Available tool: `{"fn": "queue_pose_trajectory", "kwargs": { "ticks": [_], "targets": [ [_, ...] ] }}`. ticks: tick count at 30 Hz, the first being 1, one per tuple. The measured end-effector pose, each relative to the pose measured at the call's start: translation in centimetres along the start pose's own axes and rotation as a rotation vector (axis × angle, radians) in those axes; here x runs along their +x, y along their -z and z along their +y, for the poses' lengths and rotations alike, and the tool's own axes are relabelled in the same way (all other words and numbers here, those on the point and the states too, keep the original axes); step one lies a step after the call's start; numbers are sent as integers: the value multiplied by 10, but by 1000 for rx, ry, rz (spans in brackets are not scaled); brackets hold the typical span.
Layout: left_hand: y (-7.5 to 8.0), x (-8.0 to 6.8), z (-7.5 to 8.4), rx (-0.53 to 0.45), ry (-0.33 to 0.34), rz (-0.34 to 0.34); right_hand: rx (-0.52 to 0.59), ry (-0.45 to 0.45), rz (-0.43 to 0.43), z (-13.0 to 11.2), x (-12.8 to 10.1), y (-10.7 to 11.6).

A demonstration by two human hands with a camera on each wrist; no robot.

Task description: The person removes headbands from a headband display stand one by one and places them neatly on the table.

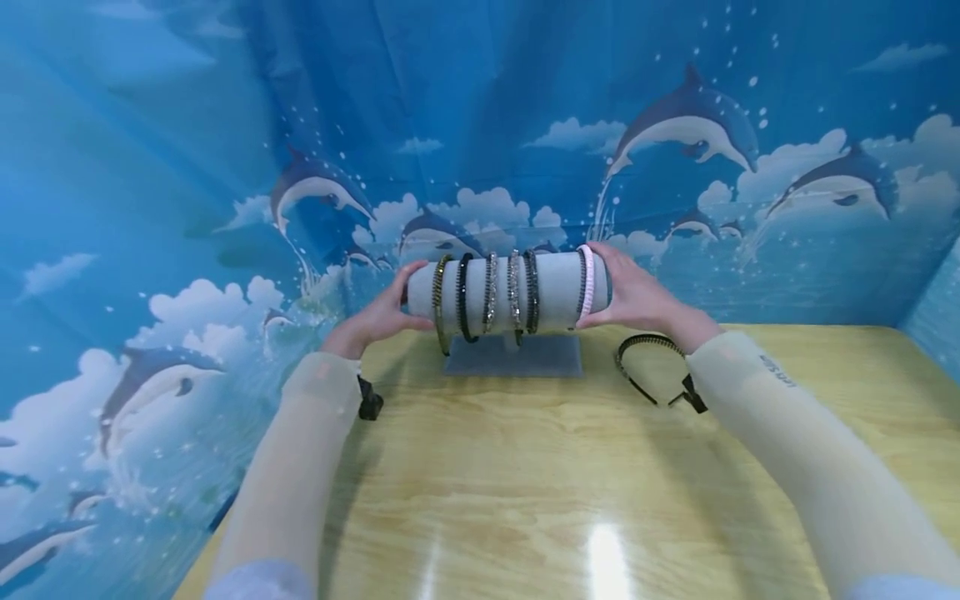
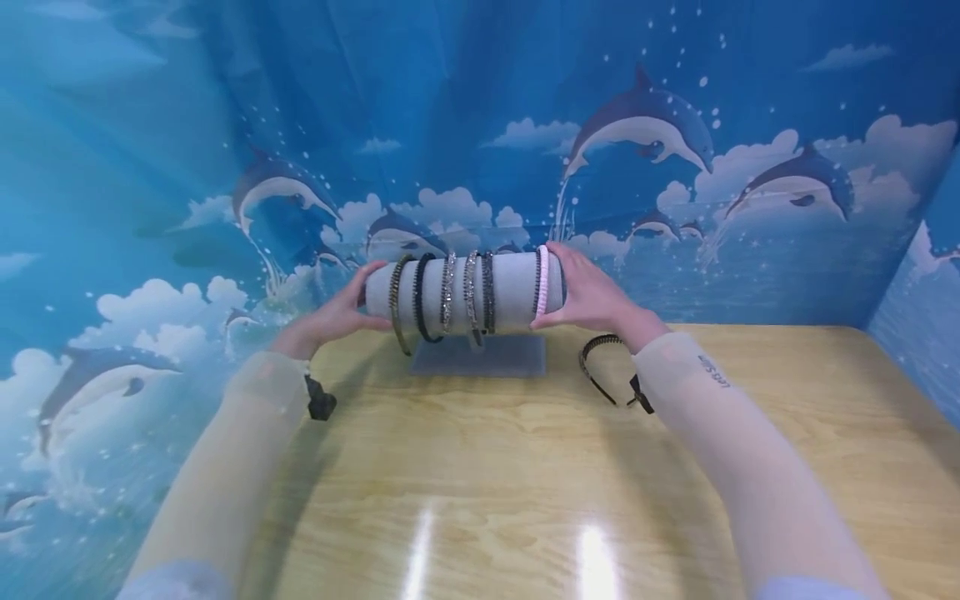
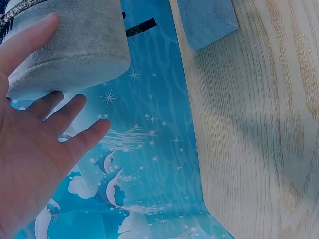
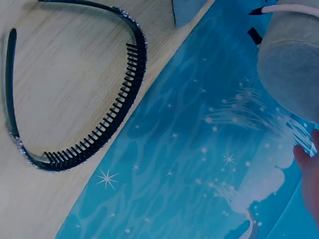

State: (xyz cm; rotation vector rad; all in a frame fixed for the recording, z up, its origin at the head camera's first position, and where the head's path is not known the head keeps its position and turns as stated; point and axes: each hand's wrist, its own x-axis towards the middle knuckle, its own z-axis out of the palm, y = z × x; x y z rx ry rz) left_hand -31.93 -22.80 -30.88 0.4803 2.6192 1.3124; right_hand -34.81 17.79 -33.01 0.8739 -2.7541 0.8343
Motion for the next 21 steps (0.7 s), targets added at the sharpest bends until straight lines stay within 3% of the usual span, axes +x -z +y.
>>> {"fn": "queue_pose_trajectory", "kwargs": {
  "ticks": [9,21],
  "targets": [
    [-3,3,-4,-3,-29,-3,-87,81,4,-4,8,8],
    [1,2,-4,5,-20,-1,-147,97,-16,-9,14,10]
  ]
}}
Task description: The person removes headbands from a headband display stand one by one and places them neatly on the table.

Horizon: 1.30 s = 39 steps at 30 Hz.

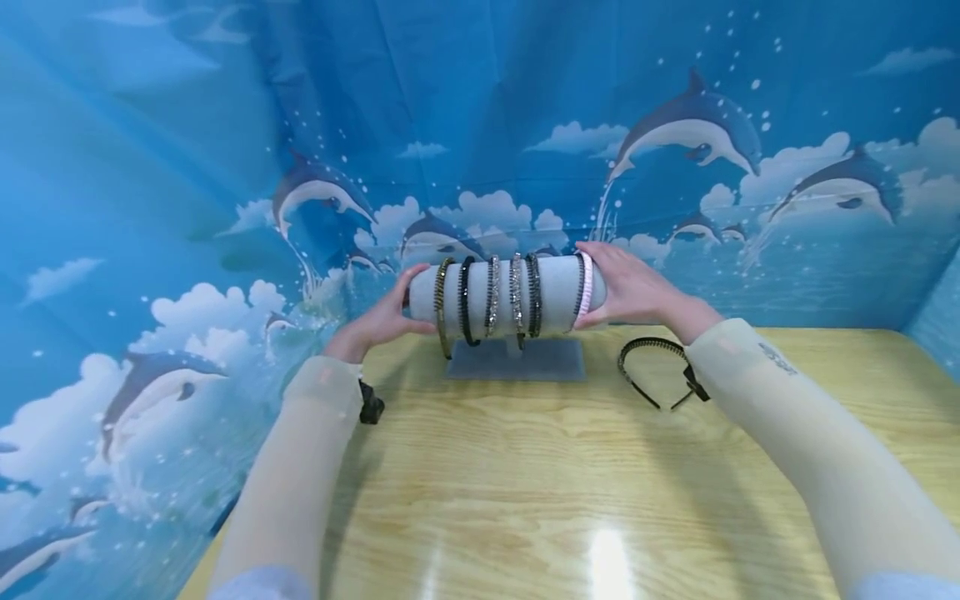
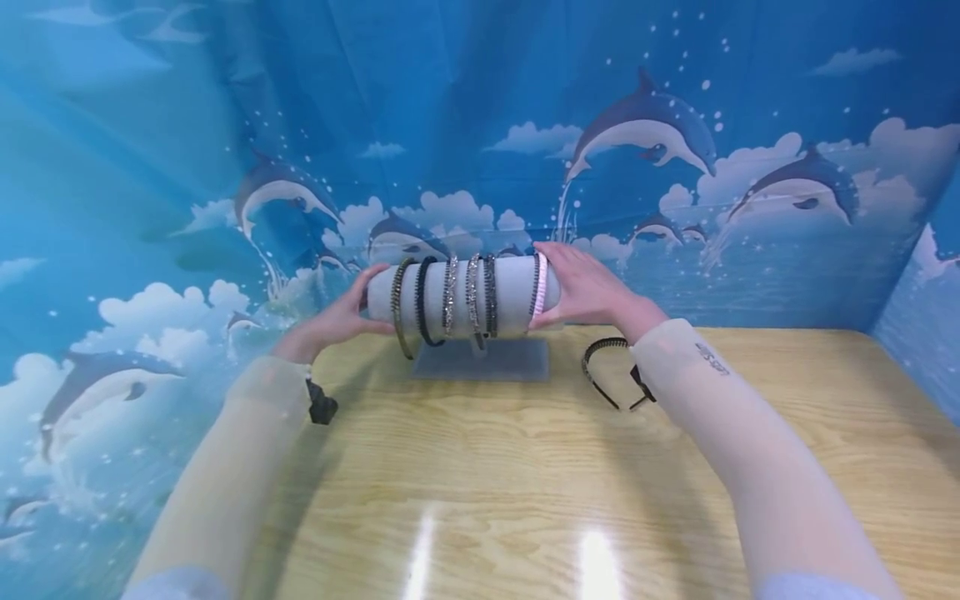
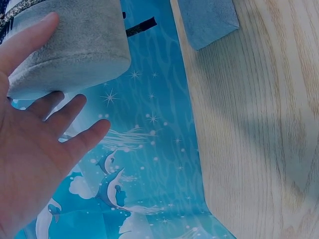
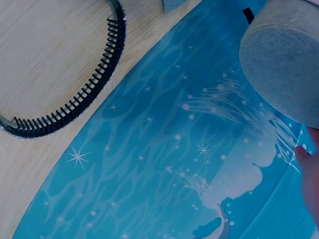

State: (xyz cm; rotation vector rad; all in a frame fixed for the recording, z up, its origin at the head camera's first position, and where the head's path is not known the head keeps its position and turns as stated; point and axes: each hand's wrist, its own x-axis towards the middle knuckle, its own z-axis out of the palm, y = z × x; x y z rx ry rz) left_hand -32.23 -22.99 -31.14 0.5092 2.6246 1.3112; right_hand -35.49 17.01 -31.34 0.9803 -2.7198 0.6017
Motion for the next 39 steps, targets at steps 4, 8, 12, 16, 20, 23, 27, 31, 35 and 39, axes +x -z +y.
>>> {"fn": "queue_pose_trajectory", "kwargs": {
  "ticks": [4,8,12,16,20,23,27,31,35,39],
  "targets": [
    [0,-1,1,-6,-4,1,-22,24,7,-1,1,1],
    [0,-2,2,-8,4,-7,-10,21,-1,-2,1,1],
    [0,-2,0,-7,13,-4,-2,21,-1,-3,2,0],
    [-1,-2,-1,-2,10,-10,1,15,0,0,-1,1],
    [-1,-1,-1,-11,-2,-18,11,-4,-6,3,-5,5],
    [0,0,0,-14,-2,-16,9,-18,-20,4,-8,8],
    [0,-2,0,-4,5,-15,14,-47,-43,6,-10,9],
    [1,-3,-1,-1,4,-15,46,-75,-38,6,-13,7],
    [0,-4,0,-7,-3,-18,106,-105,-17,8,-15,0],
    [0,-3,1,-15,-6,-17,165,-117,12,9,-15,-8]
  ]
}}
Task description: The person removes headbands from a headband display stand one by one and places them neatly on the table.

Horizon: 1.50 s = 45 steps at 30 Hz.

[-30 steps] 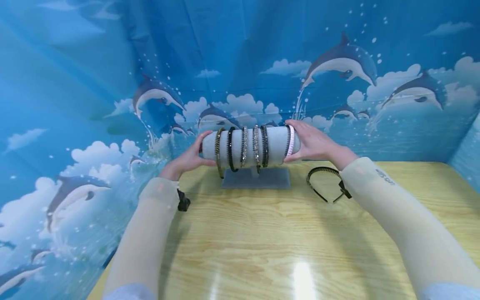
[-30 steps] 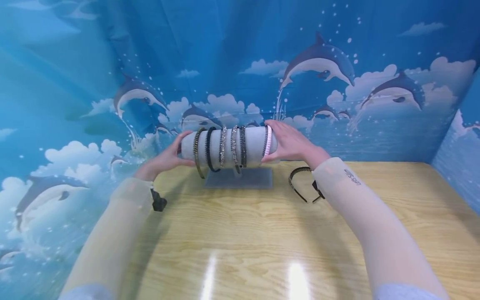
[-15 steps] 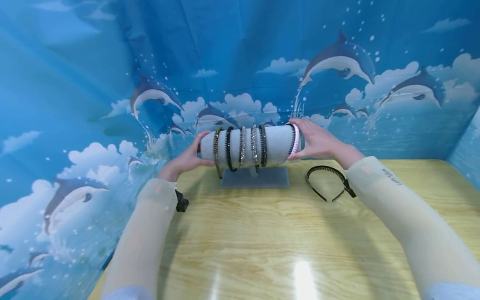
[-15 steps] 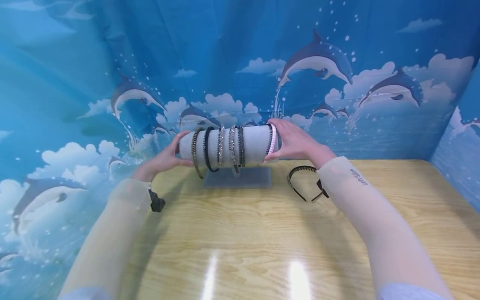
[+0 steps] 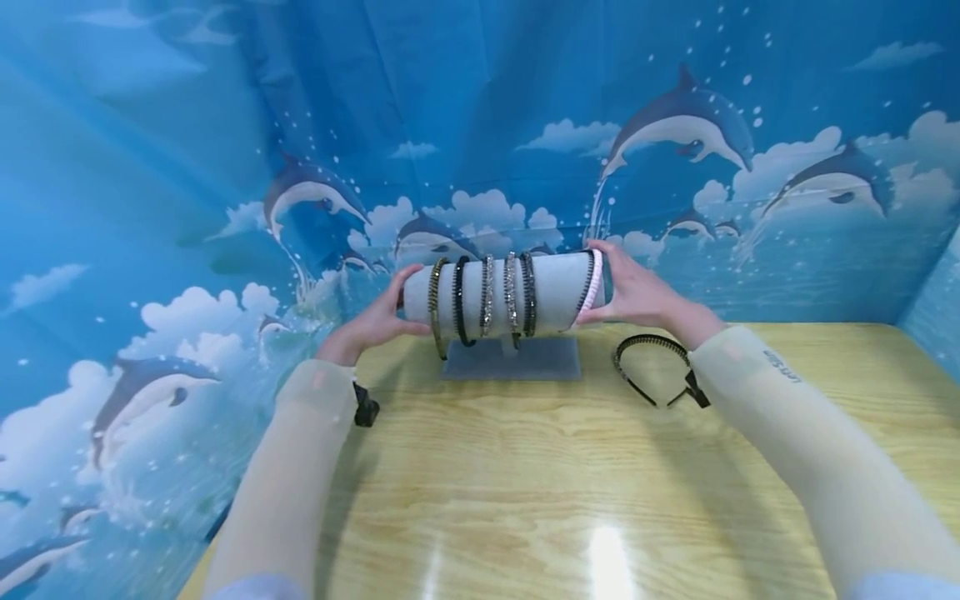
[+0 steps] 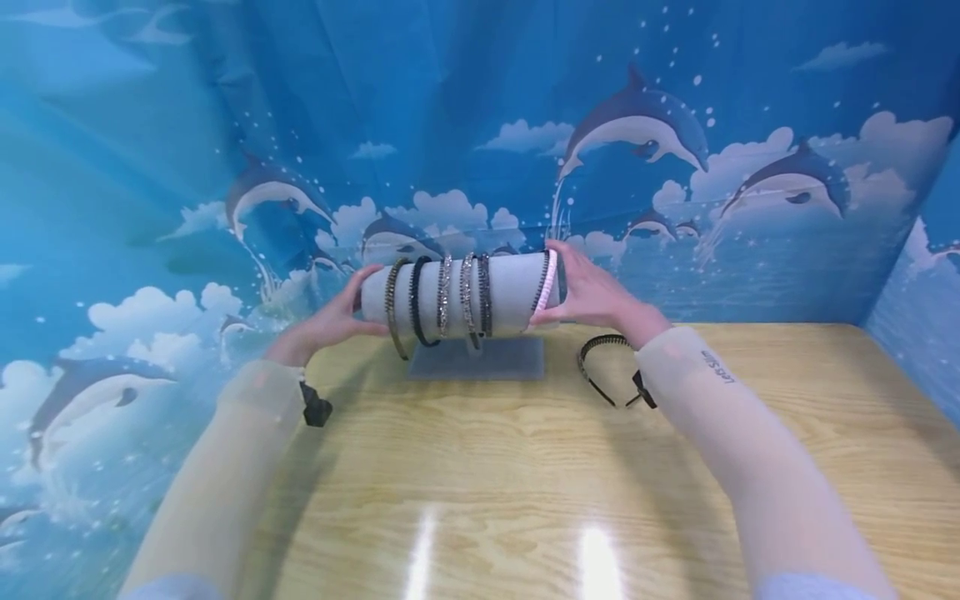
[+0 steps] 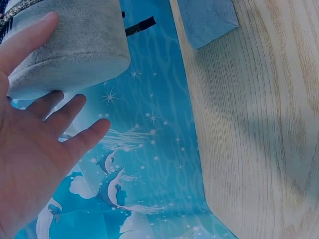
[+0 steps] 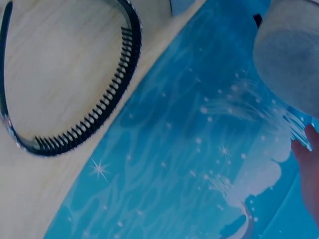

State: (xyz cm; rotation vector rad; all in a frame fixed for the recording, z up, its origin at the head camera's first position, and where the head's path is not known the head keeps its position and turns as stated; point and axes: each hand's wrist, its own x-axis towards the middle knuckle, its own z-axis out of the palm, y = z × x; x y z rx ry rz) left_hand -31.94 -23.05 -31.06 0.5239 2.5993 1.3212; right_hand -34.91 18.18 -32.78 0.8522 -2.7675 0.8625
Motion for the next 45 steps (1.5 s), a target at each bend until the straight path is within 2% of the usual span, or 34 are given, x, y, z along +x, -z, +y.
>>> {"fn": "queue_pose_trajectory", "kwargs": {
  "ticks": [7,14,21,28,31,37,45],
  "targets": [
    [0,2,-1,-4,-2,-7,25,11,51,-2,3,-11],
    [1,1,0,0,27,1,160,-25,32,-4,4,-13],
    [-1,3,1,12,10,-5,139,-27,36,0,1,-13],
    [-3,4,1,13,18,0,170,-21,23,7,-4,-11],
    [-5,4,1,10,19,1,116,-10,13,8,-7,-7],
    [-4,1,1,4,-13,-2,-96,72,-17,3,-5,8],
    [-1,0,0,-8,-10,7,-120,52,-16,0,3,13]
  ]
}}
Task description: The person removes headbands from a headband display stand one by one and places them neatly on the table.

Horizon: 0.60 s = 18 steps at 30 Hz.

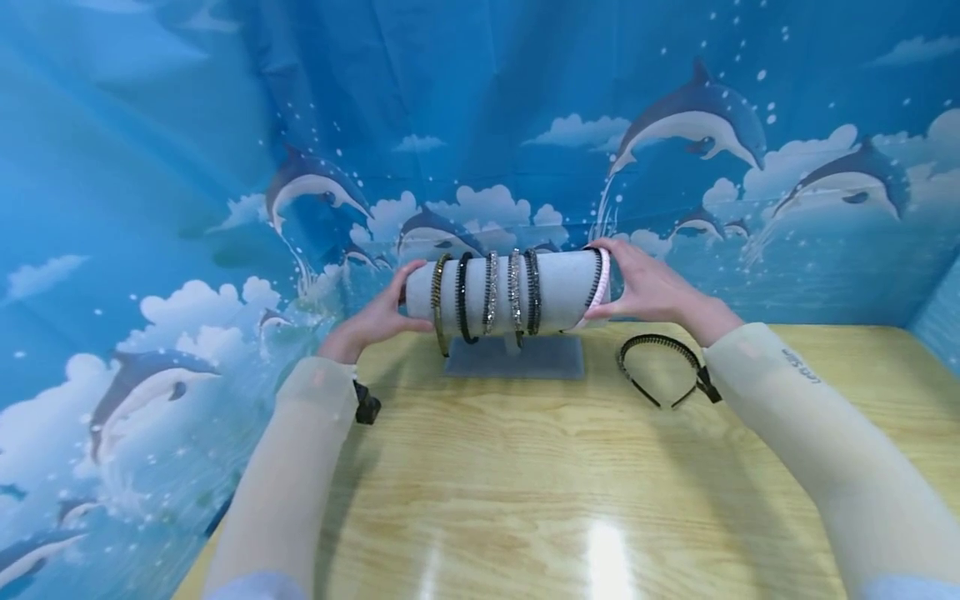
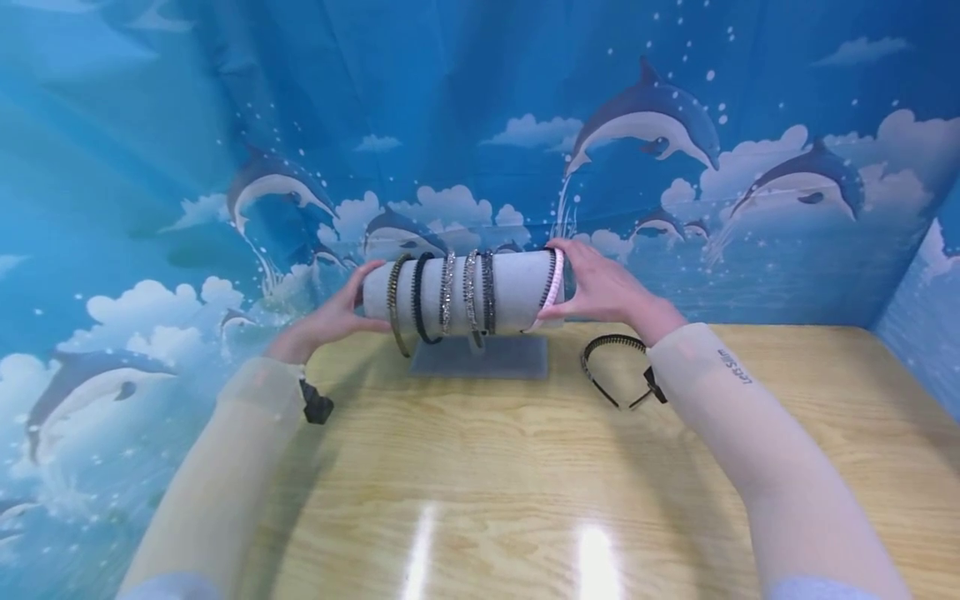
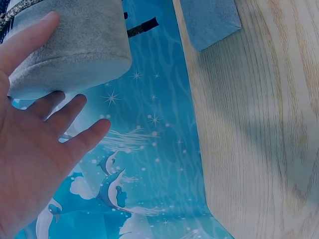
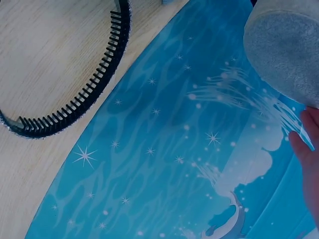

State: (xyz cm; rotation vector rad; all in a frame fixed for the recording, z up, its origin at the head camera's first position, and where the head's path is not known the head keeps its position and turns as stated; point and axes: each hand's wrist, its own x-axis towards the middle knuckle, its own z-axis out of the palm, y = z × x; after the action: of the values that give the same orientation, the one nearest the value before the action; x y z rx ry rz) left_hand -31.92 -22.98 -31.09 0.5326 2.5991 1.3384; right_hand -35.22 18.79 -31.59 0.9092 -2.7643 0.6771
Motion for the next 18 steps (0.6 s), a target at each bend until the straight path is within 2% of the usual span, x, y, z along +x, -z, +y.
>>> {"fn": "queue_pose_trajectory", "kwargs": {
  "ticks": [12,18],
  "targets": [
    [1,1,4,-7,-19,-10,12,55,64,9,-5,5],
    [0,1,2,24,-2,3,125,-13,35,5,-7,-8]
  ]
}}
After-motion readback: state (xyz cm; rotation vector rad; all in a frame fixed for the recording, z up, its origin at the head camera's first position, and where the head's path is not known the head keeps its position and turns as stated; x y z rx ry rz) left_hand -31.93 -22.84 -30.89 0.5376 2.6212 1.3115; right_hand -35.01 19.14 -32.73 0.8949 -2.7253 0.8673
